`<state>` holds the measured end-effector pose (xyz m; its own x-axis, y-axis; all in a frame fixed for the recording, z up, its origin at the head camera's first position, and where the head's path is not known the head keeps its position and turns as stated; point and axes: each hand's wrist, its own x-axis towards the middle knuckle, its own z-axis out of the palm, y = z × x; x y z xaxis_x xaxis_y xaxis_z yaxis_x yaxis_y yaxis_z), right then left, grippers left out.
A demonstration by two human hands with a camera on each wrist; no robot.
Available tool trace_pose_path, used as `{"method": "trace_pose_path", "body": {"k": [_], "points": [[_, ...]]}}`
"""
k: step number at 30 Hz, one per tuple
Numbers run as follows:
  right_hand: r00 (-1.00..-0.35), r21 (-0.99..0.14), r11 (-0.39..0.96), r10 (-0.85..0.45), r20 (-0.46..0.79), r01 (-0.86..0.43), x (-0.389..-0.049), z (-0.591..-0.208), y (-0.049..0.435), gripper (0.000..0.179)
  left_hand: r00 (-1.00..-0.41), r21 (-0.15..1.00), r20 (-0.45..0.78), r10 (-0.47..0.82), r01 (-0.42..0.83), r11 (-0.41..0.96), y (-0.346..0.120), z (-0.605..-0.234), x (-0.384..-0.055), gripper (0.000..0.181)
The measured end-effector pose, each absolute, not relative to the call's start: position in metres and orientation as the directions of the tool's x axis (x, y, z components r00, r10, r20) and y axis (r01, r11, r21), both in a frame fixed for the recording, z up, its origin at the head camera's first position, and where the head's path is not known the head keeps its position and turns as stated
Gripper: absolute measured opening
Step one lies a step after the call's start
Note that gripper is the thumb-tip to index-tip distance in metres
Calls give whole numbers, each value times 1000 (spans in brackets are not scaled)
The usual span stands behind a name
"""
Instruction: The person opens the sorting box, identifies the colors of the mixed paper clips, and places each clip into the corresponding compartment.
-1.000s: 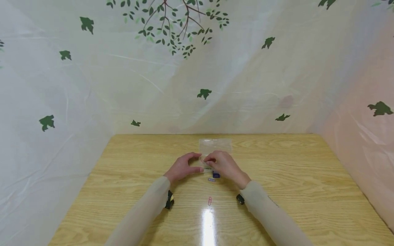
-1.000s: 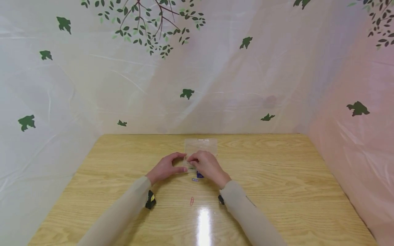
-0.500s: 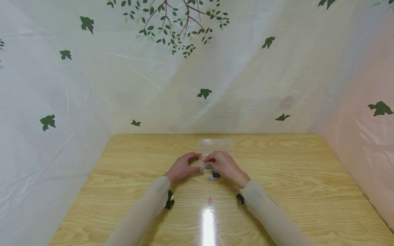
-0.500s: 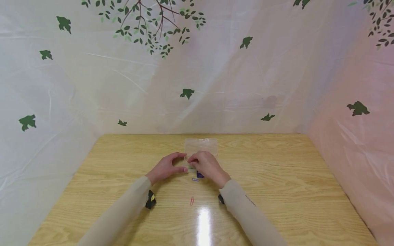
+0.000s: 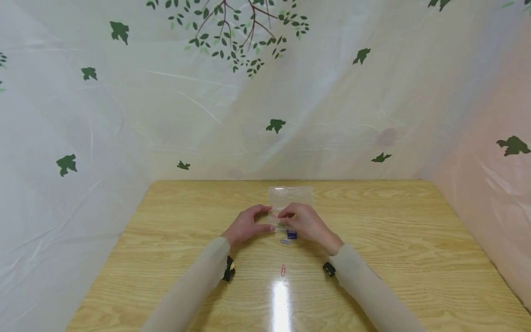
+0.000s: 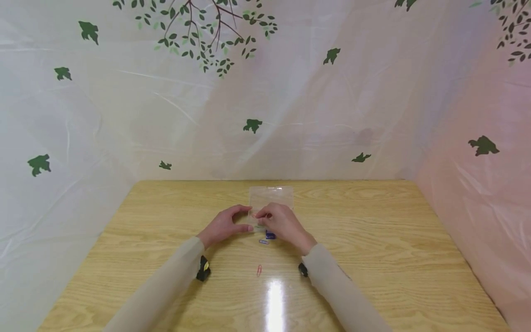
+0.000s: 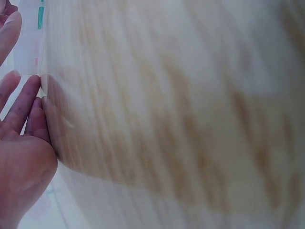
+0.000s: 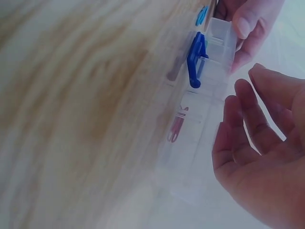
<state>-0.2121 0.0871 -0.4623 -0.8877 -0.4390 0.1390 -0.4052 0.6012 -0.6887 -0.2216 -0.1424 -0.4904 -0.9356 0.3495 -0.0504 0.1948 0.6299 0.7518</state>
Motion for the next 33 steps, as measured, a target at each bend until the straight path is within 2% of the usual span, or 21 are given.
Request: {"method": "trace_pose_path", "body": {"k": [9,18,23,33], "points": [[-881,-749,534,-452,139,-392,-199,-454,100,25,-935,749,-55,351,194,634,-141,-489,-222,67],[-834,-807,433,-538,125,-400,-186,-447,110,37,-937,753,-59,344,184,631,-141,-487,-222,66],[-792,-802,402,-595,137,-441,-180,-447,112,46,-939,749,-63,338,180,637,-141,-488,-222,66],[-739,-784,429,-672,56,-449,-173,-455,115,42,-939,745,-59,338,184,641,-141,-490,-224,67]]}}
